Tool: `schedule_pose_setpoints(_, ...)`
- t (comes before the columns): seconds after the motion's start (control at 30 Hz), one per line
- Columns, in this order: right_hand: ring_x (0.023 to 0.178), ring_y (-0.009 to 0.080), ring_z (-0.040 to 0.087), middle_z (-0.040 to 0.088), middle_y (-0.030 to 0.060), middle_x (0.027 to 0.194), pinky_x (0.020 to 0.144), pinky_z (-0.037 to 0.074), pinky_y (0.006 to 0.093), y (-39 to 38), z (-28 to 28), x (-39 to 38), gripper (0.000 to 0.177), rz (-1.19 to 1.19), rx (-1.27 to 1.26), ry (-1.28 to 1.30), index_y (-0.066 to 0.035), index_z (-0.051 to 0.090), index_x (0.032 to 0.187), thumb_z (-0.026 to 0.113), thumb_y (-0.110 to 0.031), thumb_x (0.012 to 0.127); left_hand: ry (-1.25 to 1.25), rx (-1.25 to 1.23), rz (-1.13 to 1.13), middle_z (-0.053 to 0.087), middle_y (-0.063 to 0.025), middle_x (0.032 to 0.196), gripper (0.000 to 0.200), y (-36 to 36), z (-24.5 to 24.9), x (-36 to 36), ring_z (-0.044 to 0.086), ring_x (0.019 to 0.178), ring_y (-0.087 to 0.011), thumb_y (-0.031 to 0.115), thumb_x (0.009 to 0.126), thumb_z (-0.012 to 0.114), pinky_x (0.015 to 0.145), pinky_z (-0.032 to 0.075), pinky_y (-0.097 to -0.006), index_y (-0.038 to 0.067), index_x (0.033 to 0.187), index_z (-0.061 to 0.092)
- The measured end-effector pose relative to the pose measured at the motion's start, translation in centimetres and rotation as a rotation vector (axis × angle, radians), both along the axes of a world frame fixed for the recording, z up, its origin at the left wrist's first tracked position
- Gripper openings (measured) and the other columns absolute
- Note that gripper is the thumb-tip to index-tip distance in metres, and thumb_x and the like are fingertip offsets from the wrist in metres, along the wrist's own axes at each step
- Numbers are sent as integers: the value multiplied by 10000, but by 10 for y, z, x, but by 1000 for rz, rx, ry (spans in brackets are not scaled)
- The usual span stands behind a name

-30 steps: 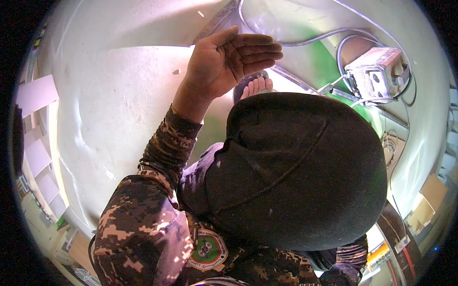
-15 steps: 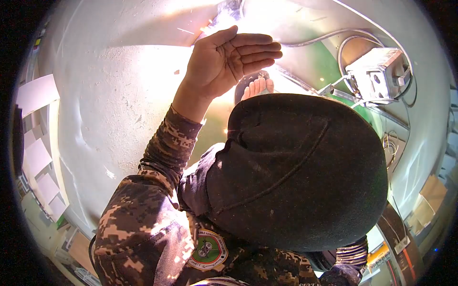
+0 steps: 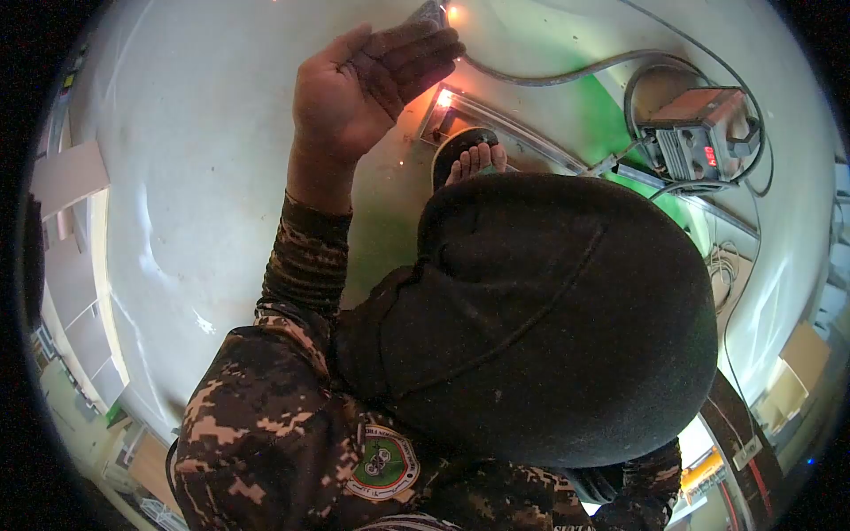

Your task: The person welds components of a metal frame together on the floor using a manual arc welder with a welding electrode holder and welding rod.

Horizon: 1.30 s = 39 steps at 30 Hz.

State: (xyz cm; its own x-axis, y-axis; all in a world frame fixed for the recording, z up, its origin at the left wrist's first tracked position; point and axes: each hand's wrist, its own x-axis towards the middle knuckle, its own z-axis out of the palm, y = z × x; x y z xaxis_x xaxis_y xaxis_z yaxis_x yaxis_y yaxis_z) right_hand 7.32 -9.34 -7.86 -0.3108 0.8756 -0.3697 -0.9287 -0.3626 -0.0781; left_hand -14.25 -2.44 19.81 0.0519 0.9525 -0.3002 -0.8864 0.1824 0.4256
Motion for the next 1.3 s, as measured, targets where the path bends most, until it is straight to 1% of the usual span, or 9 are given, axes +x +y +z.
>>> schedule_pose_setpoints(0.07,1106,205,637,667,27,1222,939,534,383,0,12,-5,419,-54,-70,-56,-159,579,1293,375,-408,1026,-17,44,-17,530,-317,1318,585,0,-4,-4,506,1264,-418,285,1024,224,1149,335,-493,-175,1314,440)
schedule_pose_setpoints(0.13,1105,209,636,662,28,1230,938,534,378,1,17,-5,407,2,34,56,-155,564,1308,386,-388,1027,-37,64,-22,535,-315,1313,584,0,-10,-5,506,1265,-416,286,1024,228,1148,335,-496,-175,1306,448)
schedule_pose_setpoints(0.27,1115,214,631,656,25,1242,962,522,379,1,26,-9,397,-1,76,39,-163,553,1321,378,-366,1028,-26,64,-32,550,-315,1295,579,1,-10,-2,513,1259,-413,287,1019,246,1145,340,-502,-175,1283,474)
schedule_pose_setpoints(0.33,1135,216,622,643,21,1266,989,510,387,5,22,-13,391,14,293,155,-177,534,1343,372,-345,1029,-35,73,-41,555,-315,1288,580,2,-13,0,518,1254,-413,292,1017,252,1139,348,-503,-173,1273,485)
schedule_pose_setpoints(0.47,1140,213,618,630,15,1287,1001,504,388,9,18,-16,392,20,402,183,-196,517,1362,369,-338,1028,-50,56,-65,569,-310,1273,589,3,-15,6,538,1229,-419,310,1014,260,1120,369,-507,-168,1249,511)
schedule_pose_setpoints(0.7,1183,193,590,596,1,1336,1008,495,375,2,16,-12,402,-2,287,148,-210,483,1392,362,-336,1029,-93,2,-113,581,-307,1258,599,2,-19,25,550,1210,-432,329,1014,267,1121,365,-508,-164,1227,531)
schedule_pose_setpoints(0.77,1191,185,585,592,3,1340,1007,494,369,1,-21,-6,408,-38,221,88,-211,475,1399,365,-343,1029,-115,-38,-162,580,-323,1245,594,0,-16,31,543,1220,-432,314,1018,254,1125,363,-502,-169,1213,540)
schedule_pose_setpoints(0.87,1196,182,581,593,2,1336,1013,488,370,-1,-36,-3,411,-8,185,93,-205,476,1396,364,-355,1029,-83,37,-191,592,-341,1206,597,-1,-23,38,555,1210,-426,288,1027,220,1106,394,-487,-183,1195,546)
schedule_pose_setpoints(1.3,1219,167,563,596,1,1318,1038,462,371,-8,5,-2,435,-17,110,73,-182,483,1382,358,-406,1031,-93,3,-209,585,-340,1219,603,-1,-22,44,546,1219,-426,296,1030,223,1115,383,-488,-188,1202,538)
